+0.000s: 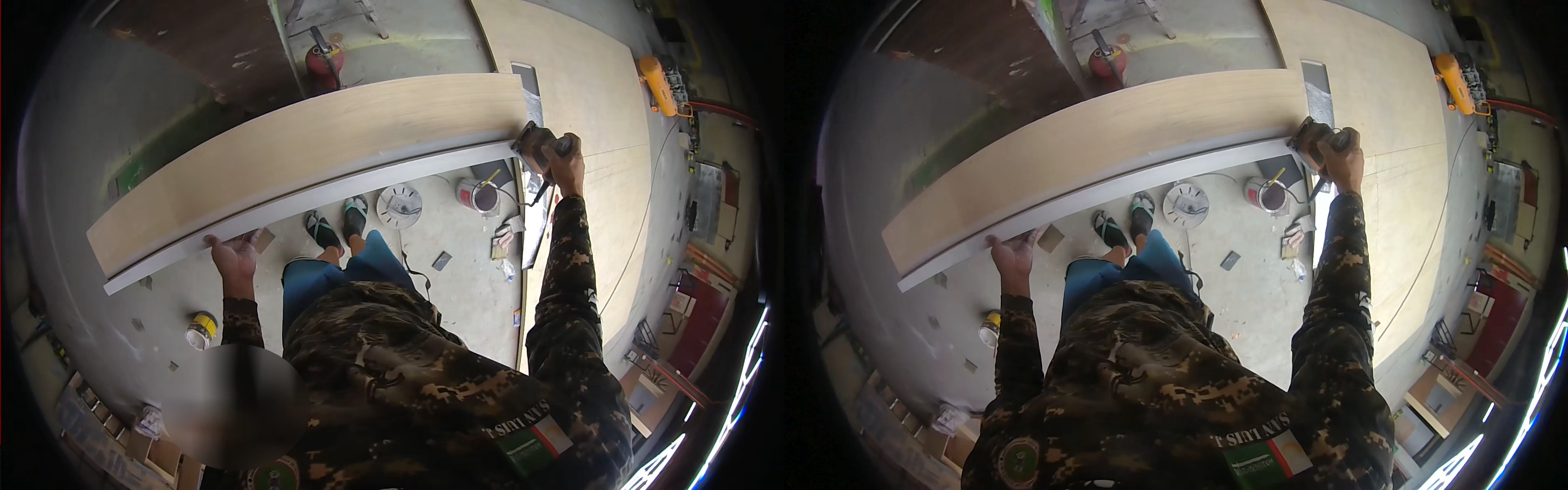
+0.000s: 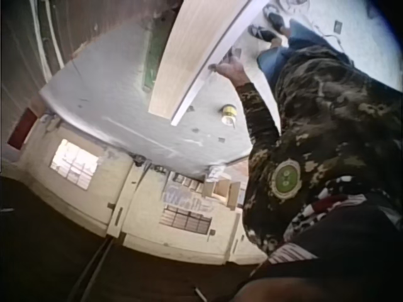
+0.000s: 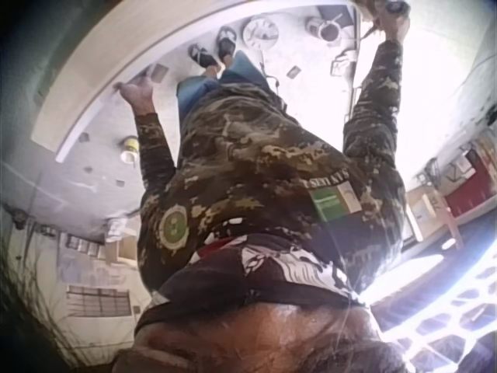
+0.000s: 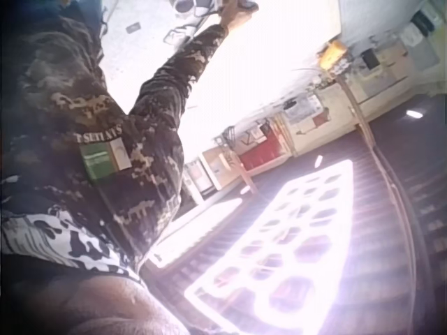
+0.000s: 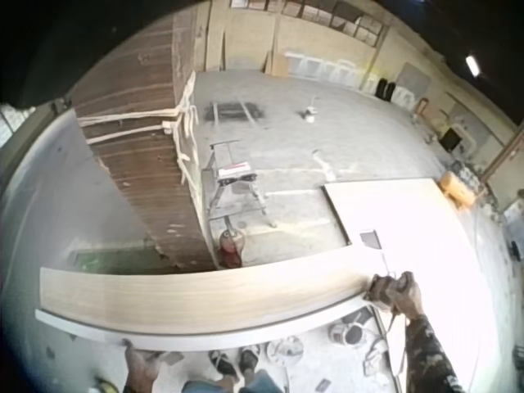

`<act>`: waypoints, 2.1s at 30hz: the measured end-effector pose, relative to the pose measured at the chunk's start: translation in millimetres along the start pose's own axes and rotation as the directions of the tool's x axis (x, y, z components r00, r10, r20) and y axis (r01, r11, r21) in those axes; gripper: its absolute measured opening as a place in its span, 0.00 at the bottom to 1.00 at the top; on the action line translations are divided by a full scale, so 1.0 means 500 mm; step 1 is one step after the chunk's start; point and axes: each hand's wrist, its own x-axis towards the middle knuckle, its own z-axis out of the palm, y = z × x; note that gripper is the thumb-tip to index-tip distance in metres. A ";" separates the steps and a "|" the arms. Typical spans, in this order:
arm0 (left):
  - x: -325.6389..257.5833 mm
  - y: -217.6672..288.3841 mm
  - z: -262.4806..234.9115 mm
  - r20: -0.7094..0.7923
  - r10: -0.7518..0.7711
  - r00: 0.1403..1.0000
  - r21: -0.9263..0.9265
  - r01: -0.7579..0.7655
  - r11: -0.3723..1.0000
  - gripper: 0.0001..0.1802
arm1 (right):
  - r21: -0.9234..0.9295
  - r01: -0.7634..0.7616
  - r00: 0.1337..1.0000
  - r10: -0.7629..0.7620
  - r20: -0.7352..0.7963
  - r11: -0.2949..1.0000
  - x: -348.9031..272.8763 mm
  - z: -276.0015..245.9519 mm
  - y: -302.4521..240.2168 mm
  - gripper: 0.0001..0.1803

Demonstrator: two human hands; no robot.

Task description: The person sands the surface and edges of a wooden board using a power sander.

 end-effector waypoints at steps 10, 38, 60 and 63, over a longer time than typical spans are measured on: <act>0.026 0.006 -0.012 -0.016 0.001 1.000 -0.005 -0.001 1.000 0.45 | -0.118 0.223 0.972 -0.212 0.104 0.968 -0.176 0.113 -0.203 0.35; 0.030 0.005 -0.020 -0.095 0.050 0.994 0.054 -0.045 0.998 0.41 | -0.049 0.078 0.981 -0.068 0.182 0.996 -0.022 0.010 -0.097 0.38; 0.080 0.062 -0.183 0.259 0.013 0.966 -0.322 0.074 0.944 0.42 | 0.077 0.712 0.594 -0.658 0.463 0.698 -0.528 0.315 -0.814 0.33; 0.093 0.057 -0.200 0.299 0.020 0.954 -0.365 0.095 0.926 0.44 | 0.125 0.765 0.502 -0.706 0.501 0.632 -0.590 0.383 -0.910 0.34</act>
